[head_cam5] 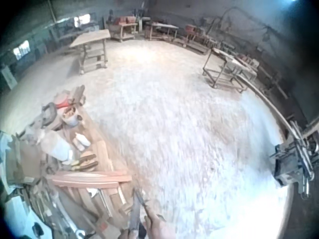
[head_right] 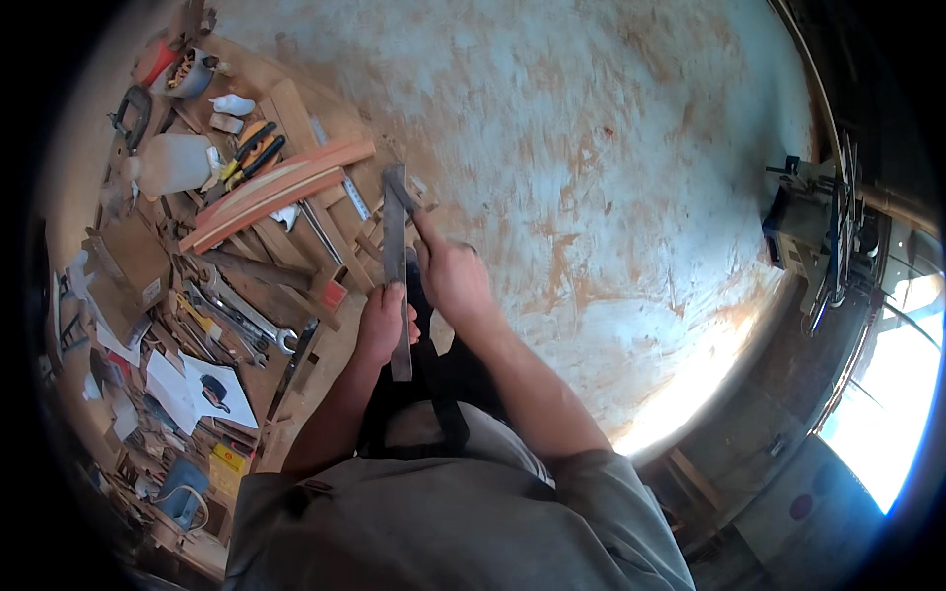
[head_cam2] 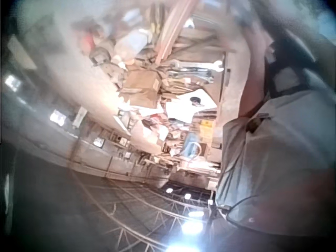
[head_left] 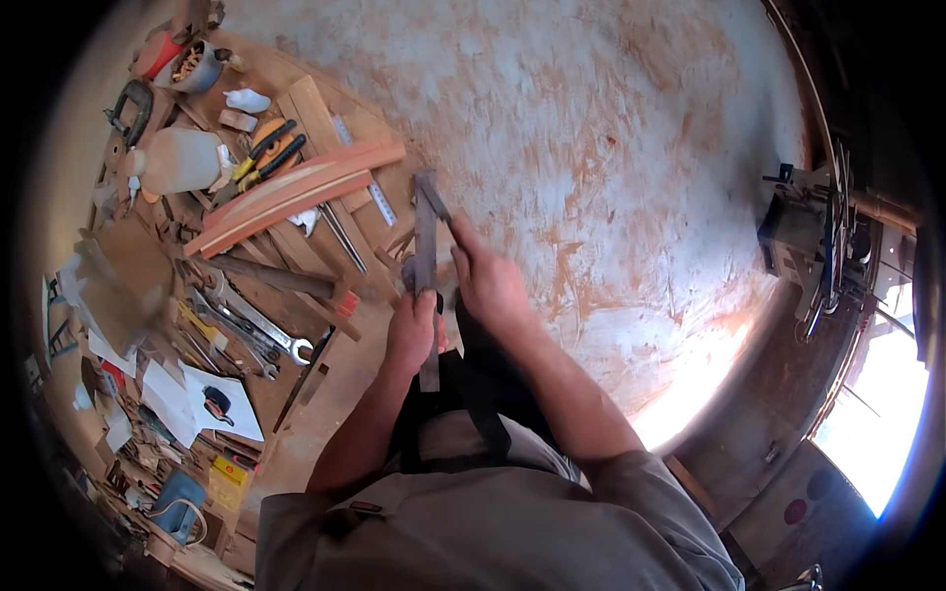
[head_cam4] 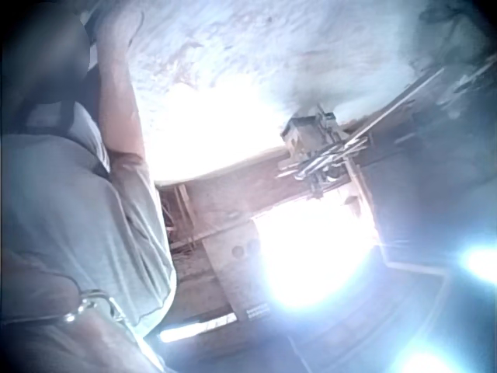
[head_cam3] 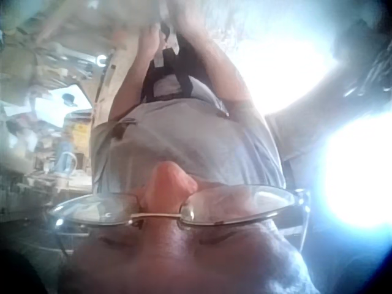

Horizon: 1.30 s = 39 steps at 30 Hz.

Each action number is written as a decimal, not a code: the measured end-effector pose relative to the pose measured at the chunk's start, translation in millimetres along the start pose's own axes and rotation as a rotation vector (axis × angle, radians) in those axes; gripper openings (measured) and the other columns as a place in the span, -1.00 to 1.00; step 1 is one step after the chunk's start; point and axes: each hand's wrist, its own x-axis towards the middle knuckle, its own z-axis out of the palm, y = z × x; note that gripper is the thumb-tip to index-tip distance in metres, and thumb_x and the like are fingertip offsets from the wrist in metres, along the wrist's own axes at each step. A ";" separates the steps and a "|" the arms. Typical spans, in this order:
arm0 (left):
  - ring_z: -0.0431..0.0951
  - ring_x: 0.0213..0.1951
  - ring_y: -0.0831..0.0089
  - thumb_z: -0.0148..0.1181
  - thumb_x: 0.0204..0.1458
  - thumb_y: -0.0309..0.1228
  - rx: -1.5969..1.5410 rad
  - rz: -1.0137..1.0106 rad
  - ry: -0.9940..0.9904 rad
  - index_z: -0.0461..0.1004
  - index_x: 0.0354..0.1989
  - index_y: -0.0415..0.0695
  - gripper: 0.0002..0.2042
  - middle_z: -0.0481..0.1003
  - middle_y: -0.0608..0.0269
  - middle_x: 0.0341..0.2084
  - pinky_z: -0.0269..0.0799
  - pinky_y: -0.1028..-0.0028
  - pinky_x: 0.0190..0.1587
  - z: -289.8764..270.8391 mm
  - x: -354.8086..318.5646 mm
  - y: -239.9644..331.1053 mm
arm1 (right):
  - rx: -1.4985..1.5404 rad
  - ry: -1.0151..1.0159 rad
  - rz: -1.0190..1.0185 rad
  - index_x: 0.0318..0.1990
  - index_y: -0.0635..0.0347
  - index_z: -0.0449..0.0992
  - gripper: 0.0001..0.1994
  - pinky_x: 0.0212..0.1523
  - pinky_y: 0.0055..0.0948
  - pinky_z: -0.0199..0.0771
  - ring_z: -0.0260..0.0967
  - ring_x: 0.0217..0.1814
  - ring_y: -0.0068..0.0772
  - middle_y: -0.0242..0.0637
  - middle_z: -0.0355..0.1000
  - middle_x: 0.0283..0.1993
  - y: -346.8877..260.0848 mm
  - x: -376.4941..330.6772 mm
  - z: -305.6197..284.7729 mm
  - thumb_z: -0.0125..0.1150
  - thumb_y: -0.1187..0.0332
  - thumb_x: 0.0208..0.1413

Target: The person applies glue to a wooden piece, retrieves a metal file from a drawer, and files the edges of the wood. They then move to a drill press, clamp a wooden piece, and operate the machine to drill holes. The person repeats the clamping and drilling process on another piece.

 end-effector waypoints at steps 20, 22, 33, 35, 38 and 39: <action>0.38 -0.75 0.52 -0.15 0.22 -0.07 0.029 -0.003 -0.019 0.28 -0.23 -0.16 -0.65 0.36 0.28 -0.65 0.38 0.51 -0.70 -11.4 1.5 -3.7 | -0.025 -0.102 0.082 0.16 -0.03 0.35 -0.62 -0.22 -0.06 0.44 0.41 -0.22 0.20 0.15 0.44 -0.29 2.6 11.5 -17.6 0.01 0.24 0.19; 0.39 -0.74 0.52 -0.15 0.22 -0.06 0.084 -0.001 0.014 0.28 -0.23 -0.17 -0.64 0.37 0.28 -0.64 0.39 0.51 -0.69 -8.4 -3.6 3.4 | -0.095 -0.141 0.102 0.17 -0.09 0.35 -0.63 -0.20 -0.07 0.44 0.41 -0.19 0.20 0.12 0.46 -0.25 -5.5 18.4 -26.8 -0.02 0.22 0.20; 0.40 -0.72 0.51 -0.14 0.21 -0.05 0.119 -0.013 0.032 0.28 -0.27 -0.16 -0.63 0.37 0.27 -0.61 0.41 0.48 -0.65 -8.0 -7.5 10.9 | -0.091 -0.124 0.053 0.20 -0.09 0.28 -0.61 -0.18 0.02 0.41 0.41 -0.20 0.23 0.15 0.45 -0.28 -6.3 13.9 -17.2 -0.06 0.20 0.22; 0.39 -0.72 0.51 -0.14 0.21 -0.06 0.106 -0.012 0.042 0.28 -0.27 -0.16 -0.64 0.37 0.27 -0.62 0.40 0.49 -0.66 -7.5 -2.9 10.7 | -0.047 -0.079 -0.005 0.18 -0.06 0.29 -0.62 -0.21 0.05 0.39 0.40 -0.22 0.24 0.16 0.45 -0.32 8.9 -4.3 -4.2 -0.07 0.20 0.22; 0.40 -0.72 0.49 -0.14 0.21 -0.07 0.093 -0.011 0.031 0.28 -0.24 -0.19 -0.64 0.37 0.24 -0.61 0.40 0.48 -0.67 -10.8 -3.2 -1.4 | -0.047 -0.051 0.014 0.18 -0.08 0.31 -0.61 -0.27 0.05 0.42 0.42 -0.29 0.22 0.16 0.45 -0.36 -0.5 27.9 -6.9 -0.04 0.23 0.19; 0.40 -0.73 0.47 -0.13 0.20 -0.08 0.080 0.004 0.031 0.27 -0.24 -0.21 -0.63 0.37 0.21 -0.61 0.40 0.47 -0.68 -8.6 -3.1 1.6 | -0.044 -0.044 0.005 0.18 -0.10 0.32 -0.61 -0.31 0.05 0.43 0.43 -0.33 0.22 0.16 0.45 -0.39 -7.0 38.3 -10.3 -0.03 0.24 0.18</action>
